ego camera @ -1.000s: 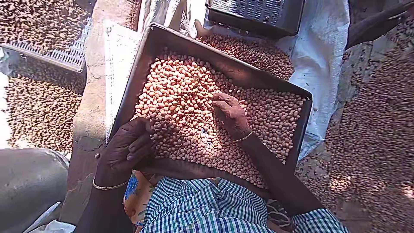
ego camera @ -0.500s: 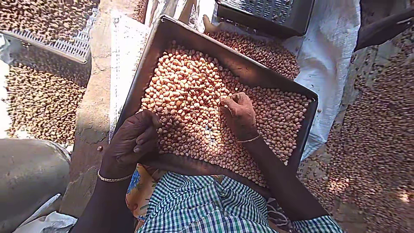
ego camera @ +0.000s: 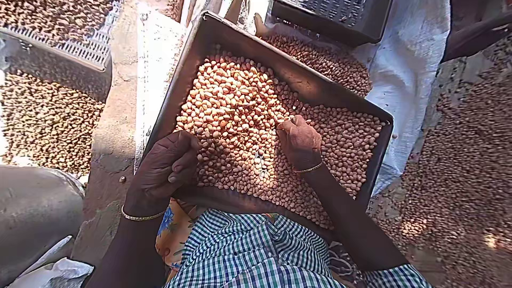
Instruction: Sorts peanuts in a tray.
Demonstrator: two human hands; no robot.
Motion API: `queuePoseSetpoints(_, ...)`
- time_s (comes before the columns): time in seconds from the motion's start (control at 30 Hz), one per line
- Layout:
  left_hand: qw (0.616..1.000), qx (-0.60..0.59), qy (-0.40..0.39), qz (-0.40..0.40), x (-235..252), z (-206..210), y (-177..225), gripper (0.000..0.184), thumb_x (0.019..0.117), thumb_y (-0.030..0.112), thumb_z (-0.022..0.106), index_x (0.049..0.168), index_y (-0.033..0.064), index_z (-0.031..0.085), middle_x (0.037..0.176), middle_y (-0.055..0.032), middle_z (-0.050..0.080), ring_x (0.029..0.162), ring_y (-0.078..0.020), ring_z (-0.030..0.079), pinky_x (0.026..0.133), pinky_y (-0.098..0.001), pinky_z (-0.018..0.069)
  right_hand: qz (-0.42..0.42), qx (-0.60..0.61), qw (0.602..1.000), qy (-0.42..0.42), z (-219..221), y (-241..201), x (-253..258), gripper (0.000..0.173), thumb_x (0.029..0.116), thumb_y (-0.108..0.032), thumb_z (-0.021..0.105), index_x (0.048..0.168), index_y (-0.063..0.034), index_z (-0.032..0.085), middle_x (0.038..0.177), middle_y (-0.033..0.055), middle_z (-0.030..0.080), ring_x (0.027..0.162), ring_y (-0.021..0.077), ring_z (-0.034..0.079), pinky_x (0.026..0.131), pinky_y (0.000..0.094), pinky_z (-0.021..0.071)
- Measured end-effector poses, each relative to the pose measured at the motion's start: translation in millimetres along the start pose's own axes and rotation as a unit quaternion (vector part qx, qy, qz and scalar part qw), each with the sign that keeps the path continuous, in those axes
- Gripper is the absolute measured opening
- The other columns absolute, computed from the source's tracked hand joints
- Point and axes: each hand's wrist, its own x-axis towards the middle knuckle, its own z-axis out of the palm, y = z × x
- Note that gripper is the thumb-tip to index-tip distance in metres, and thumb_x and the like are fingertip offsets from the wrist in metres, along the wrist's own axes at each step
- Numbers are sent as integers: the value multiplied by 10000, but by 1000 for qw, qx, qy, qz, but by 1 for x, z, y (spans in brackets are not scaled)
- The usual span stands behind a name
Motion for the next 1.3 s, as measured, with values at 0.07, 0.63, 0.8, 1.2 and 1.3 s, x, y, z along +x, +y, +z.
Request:
queuePoseSetpoints(0.07,1000,-1,-5,0,0,0,0,261,1070,231,509,987,85,708,573,84,554,446,42,524,426,-91,443,18,108,994,-18,-9,6,4,161,943,-72,635,988,49,733,907,217,644,755,328,635,666,455,498)
queuePoseSetpoints(0.63,999,-19,20,22,2,3,-2,503,1114,389,342,847,86,643,532,74,493,399,18,487,390,-111,431,-219,454,864,-13,-86,-83,58,217,999,-57,607,1175,67,636,1220,105,664,1073,57,688,898,207,594)
queuePoseSetpoints(0.8,999,-10,13,36,0,5,-2,484,1115,368,353,849,89,646,536,78,509,398,24,488,390,-108,429,-199,266,937,103,-10,-56,16,151,930,13,636,985,94,752,1206,282,693,1157,328,683,1016,320,512)
queuePoseSetpoints(1.2,998,29,-29,-44,-1,7,0,674,1089,522,274,929,38,714,553,43,582,414,22,525,394,-110,441,-97,533,831,123,-15,-80,-9,86,954,20,633,965,44,715,1164,63,714,1109,38,661,960,187,542)
queuePoseSetpoints(1.3,990,52,-34,-124,1,15,0,769,1026,669,188,905,96,686,594,27,609,447,20,547,434,-102,455,-160,513,842,52,-16,-97,-16,169,955,-21,651,1031,100,742,1215,202,707,1202,147,660,1034,230,508)
